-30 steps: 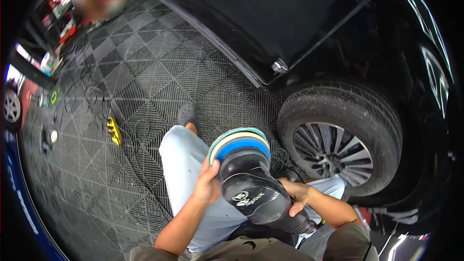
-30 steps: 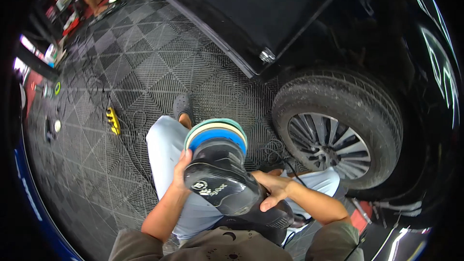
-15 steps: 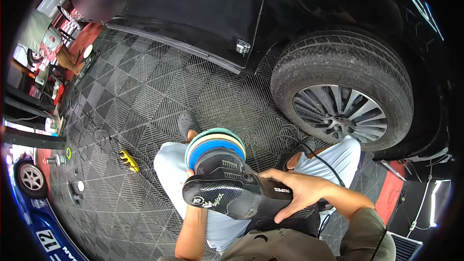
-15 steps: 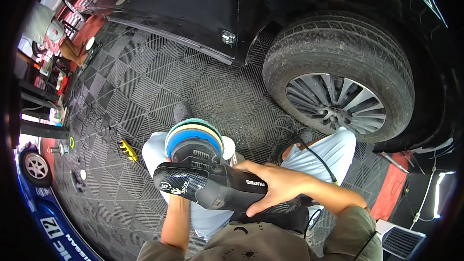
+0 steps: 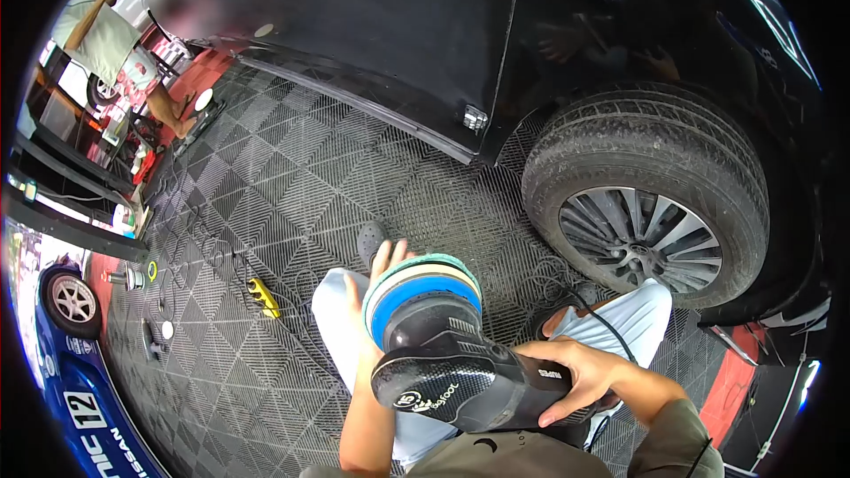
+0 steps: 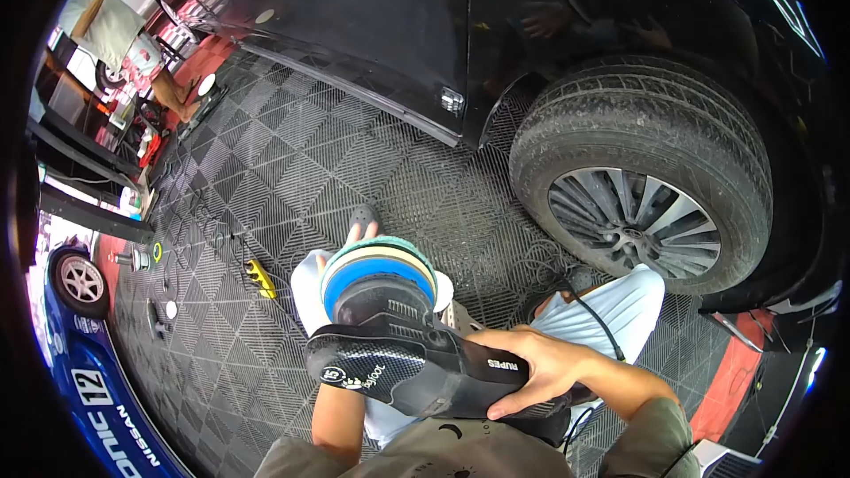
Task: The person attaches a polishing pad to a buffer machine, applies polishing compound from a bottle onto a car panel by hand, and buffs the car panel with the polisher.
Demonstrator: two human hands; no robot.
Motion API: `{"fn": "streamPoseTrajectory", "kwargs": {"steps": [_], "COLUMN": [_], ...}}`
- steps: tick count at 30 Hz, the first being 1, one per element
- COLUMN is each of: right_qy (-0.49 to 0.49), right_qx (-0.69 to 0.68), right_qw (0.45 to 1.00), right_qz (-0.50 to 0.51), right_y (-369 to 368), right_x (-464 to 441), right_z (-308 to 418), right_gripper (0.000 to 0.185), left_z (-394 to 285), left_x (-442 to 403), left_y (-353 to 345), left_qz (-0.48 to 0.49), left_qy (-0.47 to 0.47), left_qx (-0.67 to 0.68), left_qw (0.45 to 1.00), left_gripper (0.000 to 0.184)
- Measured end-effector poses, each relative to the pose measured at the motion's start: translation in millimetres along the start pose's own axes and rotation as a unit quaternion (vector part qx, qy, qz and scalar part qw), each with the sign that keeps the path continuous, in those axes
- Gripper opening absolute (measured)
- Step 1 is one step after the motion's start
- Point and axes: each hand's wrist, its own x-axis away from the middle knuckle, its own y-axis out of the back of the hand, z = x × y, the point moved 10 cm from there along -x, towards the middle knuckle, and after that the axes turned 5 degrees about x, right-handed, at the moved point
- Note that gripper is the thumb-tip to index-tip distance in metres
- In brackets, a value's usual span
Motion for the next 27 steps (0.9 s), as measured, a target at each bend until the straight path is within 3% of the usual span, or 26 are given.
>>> {"fn": "streamPoseTrajectory", "kwargs": {"steps": [1,3,6,7,8,12,16,18,20,21,22,24,27], "right_qy": [-0.004,-0.012,-0.013,-0.016,-0.016,-0.021,-0.038,-0.065,-0.154,-0.073,-0.079,-0.130,-0.166], "right_qx": [-0.012,-0.045,-0.087,-0.093,-0.098,-0.134,-0.140,-0.067,-0.018,0.090,0.231,0.266,0.307], "right_qw": [1.000,0.998,0.995,0.995,0.994,0.988,0.987,0.996,0.986,0.987,0.964,0.942,0.912], "right_qz": [0.012,0.037,0.048,0.044,0.054,0.067,0.063,0.012,-0.059,-0.108,-0.105,-0.155,-0.216], "right_y": [-1.4,-5.3,-5.0,-7.6,-10.0,-11.8,-7.9,6.4,17.7,19.4,16.9,18.3,27.1], "right_x": [-1.6,-1.6,6.4,10.7,13.6,16.7,21.3,26.1,42.7,34.9,35.1,29.0,29.2], "right_z": [-0.2,-8.3,-8.3,-10.8,-13.4,-23.1,-34.3,-32.0,-41.4,-20.7,-8.2,7.2,6.9], "right_gripper": [0.078,0.078,0.082,0.082,0.083,0.088,0.089,0.091,0.094,0.100,0.111,0.120,0.118], "left_z": [6.4,38.4,38.2,37.3,38.7,36.8,39.0,39.7,37.5,36.6,37.0,38.4,37.7], "left_x": [1.9,18.2,24.5,26.8,29.3,32.1,31.6,27.6,25.5,23.6,19.4,15.2,8.9], "left_y": [-16.2,-84.2,-82.5,-81.0,-79.2,-76.3,-68.2,-55.7,-48.6,-43.4,-37.5,-40.4,-34.3], "left_qz": [-0.002,0.157,0.131,0.094,0.090,0.093,0.158,0.155,0.135,0.122,0.111,0.150,0.104], "left_qy": [-0.001,0.126,0.087,0.061,0.063,0.052,0.066,0.073,0.076,0.072,0.072,0.100,0.056], "left_qx": [-0.002,0.127,0.171,0.091,0.093,0.069,0.146,0.093,0.157,0.173,0.189,0.278,0.177], "left_qw": [1.000,0.971,0.973,0.989,0.990,0.992,0.974,0.981,0.975,0.975,0.973,0.943,0.977], "left_gripper": [0.086,0.095,0.102,0.103,0.103,0.105,0.102,0.091,0.088,0.085,0.083,0.071,0.067]}}
